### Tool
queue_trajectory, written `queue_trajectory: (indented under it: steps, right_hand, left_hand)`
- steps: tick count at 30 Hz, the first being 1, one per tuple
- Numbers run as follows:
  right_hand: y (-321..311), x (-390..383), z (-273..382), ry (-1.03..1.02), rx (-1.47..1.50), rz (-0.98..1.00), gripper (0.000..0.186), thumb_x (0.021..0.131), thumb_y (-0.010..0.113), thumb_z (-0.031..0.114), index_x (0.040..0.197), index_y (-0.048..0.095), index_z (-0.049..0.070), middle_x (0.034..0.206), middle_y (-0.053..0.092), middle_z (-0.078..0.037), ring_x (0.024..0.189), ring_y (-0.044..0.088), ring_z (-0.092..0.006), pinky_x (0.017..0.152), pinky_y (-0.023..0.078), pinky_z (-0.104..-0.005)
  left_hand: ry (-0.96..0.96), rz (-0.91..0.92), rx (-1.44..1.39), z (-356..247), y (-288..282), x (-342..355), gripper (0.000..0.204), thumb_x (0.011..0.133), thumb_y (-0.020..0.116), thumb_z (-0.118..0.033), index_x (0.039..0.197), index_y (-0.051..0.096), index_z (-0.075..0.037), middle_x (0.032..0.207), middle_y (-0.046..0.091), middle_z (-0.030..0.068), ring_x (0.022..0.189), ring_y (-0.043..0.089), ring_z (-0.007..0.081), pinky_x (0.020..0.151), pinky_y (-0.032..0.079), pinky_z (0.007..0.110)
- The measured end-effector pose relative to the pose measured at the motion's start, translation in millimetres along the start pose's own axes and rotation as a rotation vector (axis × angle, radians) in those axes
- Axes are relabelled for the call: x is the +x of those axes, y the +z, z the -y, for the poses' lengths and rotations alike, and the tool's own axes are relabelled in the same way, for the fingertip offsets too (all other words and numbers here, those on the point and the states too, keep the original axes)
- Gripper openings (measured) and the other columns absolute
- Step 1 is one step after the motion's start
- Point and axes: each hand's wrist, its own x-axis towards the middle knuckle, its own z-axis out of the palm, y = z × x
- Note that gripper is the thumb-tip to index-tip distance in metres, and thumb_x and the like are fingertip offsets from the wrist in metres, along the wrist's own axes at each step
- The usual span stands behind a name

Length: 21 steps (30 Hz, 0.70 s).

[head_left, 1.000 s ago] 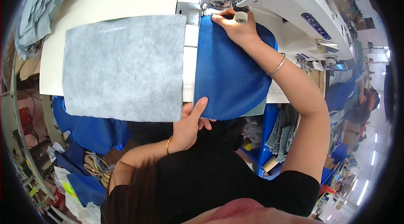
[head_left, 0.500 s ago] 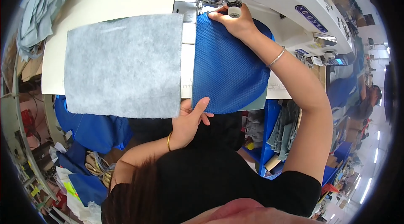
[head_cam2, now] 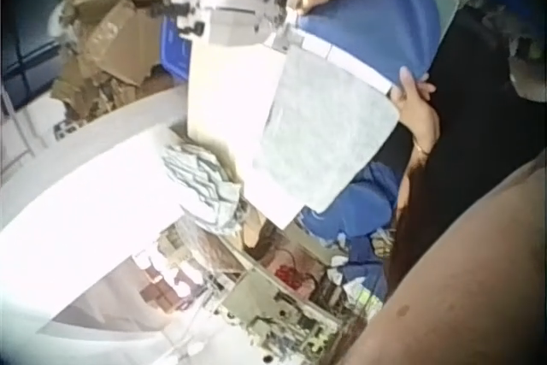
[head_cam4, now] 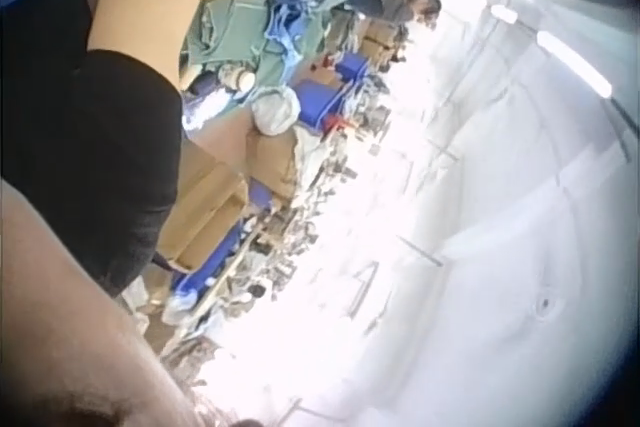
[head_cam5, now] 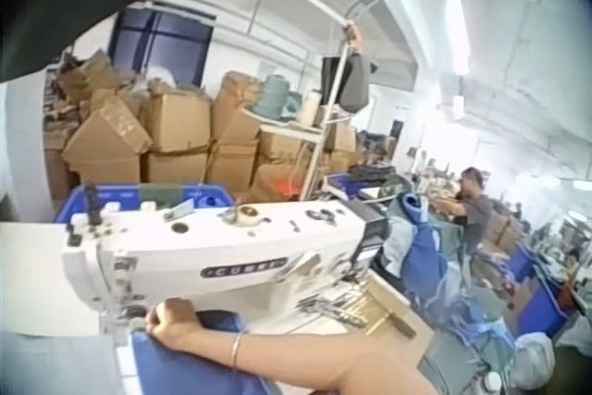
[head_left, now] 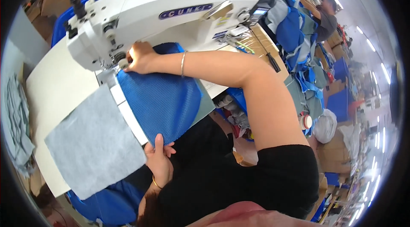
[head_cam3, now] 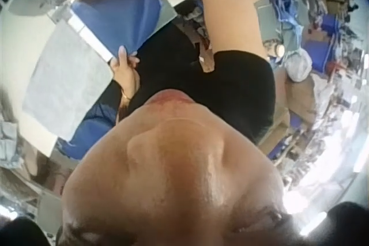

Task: Sewing fabric and leather panels together using an industrial sewing machine to assemble a bag.

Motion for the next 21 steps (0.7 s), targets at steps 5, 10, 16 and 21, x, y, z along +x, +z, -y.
queue_trajectory:
  steps: [5,10,16,21]
  right_hand:
    - [2.5,-11.2,7.0,0.002,-0.039,-0.039,0.036,0.076,0.083,0.042,0.092,0.078,0.010,0.094,0.076,-0.009,0.099,0.071,-0.0268,0.091,0.053,-0.0373]
    - [3.5,-9.7,2.0,-0.096,-0.137,0.035,0.046,0.088,0.070,0.052,0.106,0.075,0.010,0.113,0.071,-0.013,0.120,0.060,-0.0344,0.105,0.045,-0.0443]
    - [-92.5,-40.7,37.0,-0.071,-0.425,0.472,0.063,0.095,0.061,0.054,0.127,0.065,0.000,0.131,0.062,-0.027,0.125,0.058,-0.0404,0.106,0.046,-0.0450]
    - [-111.8,-138.8,30.2,-0.484,-0.311,-0.017,0.042,0.093,0.068,0.029,0.124,0.065,0.000,0.133,0.061,-0.020,0.125,0.056,-0.0373,0.106,0.046,-0.0437]
  left_hand:
    - [0.033,-0.050,0.011,1.9,-1.4,-4.4,0.028,0.102,0.064,-0.030,0.093,0.064,-0.003,0.086,0.072,0.0102,0.060,0.062,0.0133,0.056,0.045,0.024]
    - [-0.191,0.574,0.104,-11.5,-21.8,-20.0,0.038,0.107,0.056,-0.027,0.126,0.061,0.006,0.114,0.071,0.0176,0.093,0.070,0.0194,0.077,0.055,0.028]
    - [-0.001,0.783,0.739,-109.8,-40.5,-62.4,0.024,0.096,0.072,-0.016,0.116,0.072,-0.002,0.099,0.074,0.0073,0.087,0.069,0.0136,0.080,0.053,0.027]
    - [0.989,0.360,1.456,-143.5,-48.0,-47.7,0.074,0.068,0.088,-0.031,0.131,0.061,-0.002,0.128,0.063,0.0137,0.114,0.059,0.0345,0.098,0.047,0.043]
